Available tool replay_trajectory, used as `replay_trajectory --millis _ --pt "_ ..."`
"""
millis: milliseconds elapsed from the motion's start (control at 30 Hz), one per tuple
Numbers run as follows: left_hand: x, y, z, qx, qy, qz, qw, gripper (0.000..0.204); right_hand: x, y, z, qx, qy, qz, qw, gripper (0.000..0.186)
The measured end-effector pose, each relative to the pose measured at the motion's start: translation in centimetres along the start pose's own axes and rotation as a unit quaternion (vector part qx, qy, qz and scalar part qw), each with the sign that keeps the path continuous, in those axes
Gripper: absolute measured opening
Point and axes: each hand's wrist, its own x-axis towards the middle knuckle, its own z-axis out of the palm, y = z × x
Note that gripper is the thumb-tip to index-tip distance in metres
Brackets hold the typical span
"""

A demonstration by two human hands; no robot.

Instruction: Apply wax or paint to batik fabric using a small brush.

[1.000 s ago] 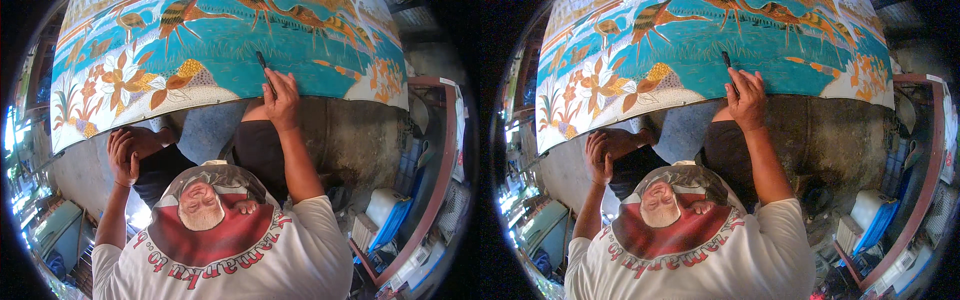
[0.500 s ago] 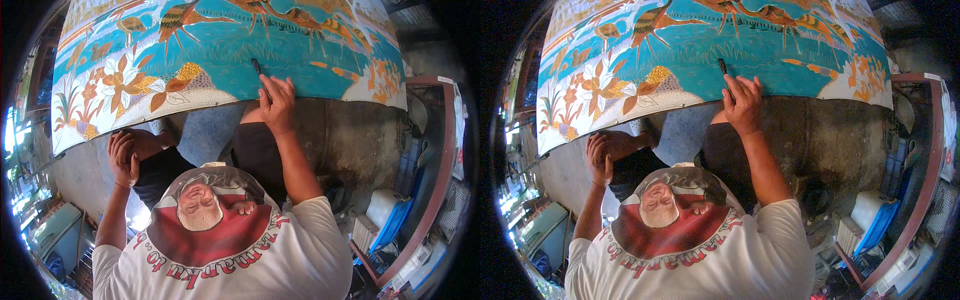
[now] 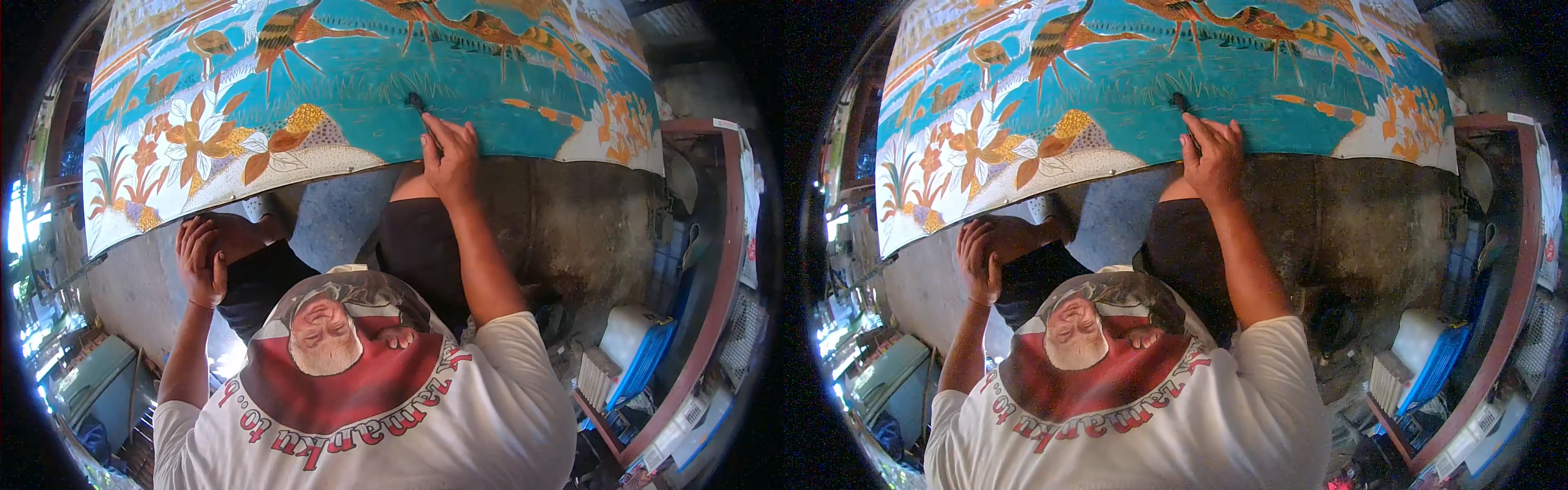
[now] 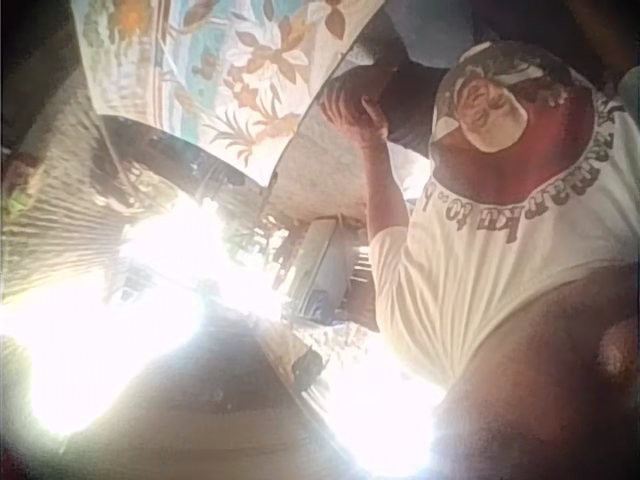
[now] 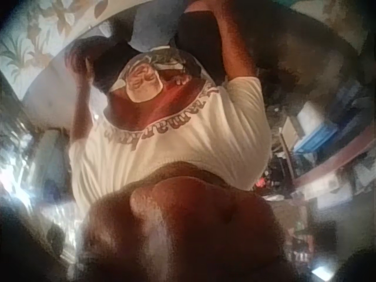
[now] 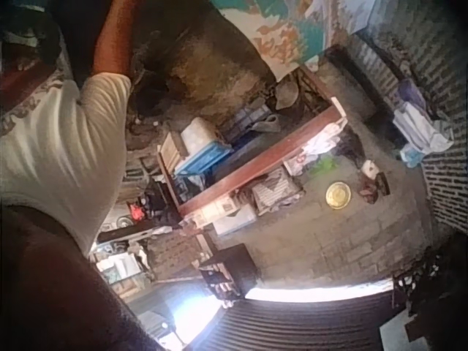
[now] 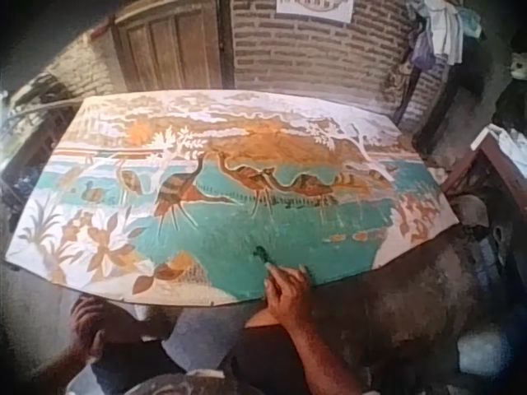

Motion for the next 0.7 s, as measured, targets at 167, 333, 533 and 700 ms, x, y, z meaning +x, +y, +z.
replay_trajectory --millis 167,333,533,700 --pt "0.1 0.0 0.0 0.001 0.0 0.001 1.0 0.037 -0.1 0.1 -0.4 0.015 0.018 0.013 1.0 0.033" --pt "0.1 0.1 0.0 0.015 -0.005 -0.001 1.0 0.037 -1.1 -0.2 -1.2 0.027 0.044 0.007 0.999 0.032" --pt "0.0 0.0 0.0 0.001 -0.007 -0.008 1.0 0.039 -1.2 0.0 -1.5 0.025 0.054 0.005 0.998 0.031" --pt "-0.1 -0.1 0.1 0.005 -0.006 0.002 1.0 0.037 -0.3 0.5 -1.1 0.013 0.011 0.025 1.0 0.032"
